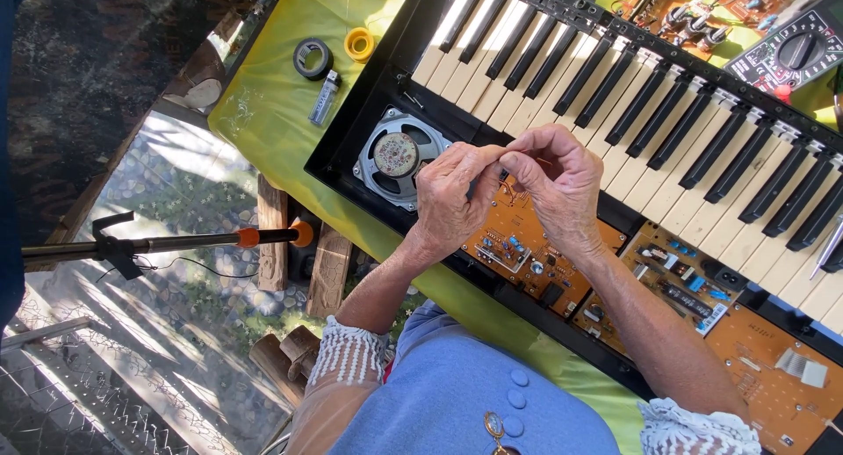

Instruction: The person works on the internal electronics of a disassembled keyboard, specifically focusing on a speaker. They handle red wires connected to the speaker, wipe the speaker with a cloth, and then use a screwdriver to tighten screws on the speaker terminals.

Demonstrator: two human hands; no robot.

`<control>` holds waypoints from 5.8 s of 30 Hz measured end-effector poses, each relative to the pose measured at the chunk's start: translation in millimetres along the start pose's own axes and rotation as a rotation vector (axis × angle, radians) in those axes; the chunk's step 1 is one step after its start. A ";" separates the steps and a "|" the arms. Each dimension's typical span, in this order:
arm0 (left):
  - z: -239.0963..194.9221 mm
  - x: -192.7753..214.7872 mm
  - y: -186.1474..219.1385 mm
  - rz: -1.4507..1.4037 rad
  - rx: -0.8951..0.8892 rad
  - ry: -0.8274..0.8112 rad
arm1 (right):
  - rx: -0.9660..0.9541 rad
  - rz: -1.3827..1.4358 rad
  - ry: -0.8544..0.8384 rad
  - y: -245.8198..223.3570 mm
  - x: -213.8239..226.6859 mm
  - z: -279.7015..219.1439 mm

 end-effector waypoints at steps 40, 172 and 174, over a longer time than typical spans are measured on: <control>11.8 -0.1 15.7 0.081 -0.069 -0.035 | 0.206 -0.167 -0.034 -36.9 22.6 8.2; -2.4 -3.2 29.4 0.114 -0.163 -0.193 | -0.137 0.260 -0.090 10.1 21.5 -15.3; -2.4 -7.1 31.9 0.112 -0.163 -0.182 | -0.080 0.244 -0.128 16.9 24.0 -16.1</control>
Point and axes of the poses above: each hand's wrist, its own z-axis towards the middle knuckle, its own x-axis out of the back of the hand, y = z × x, the point moved 1 cm from there along z, towards the middle knuckle, and after that the axes turned 13 degrees about -z, right-handed, at the moved point
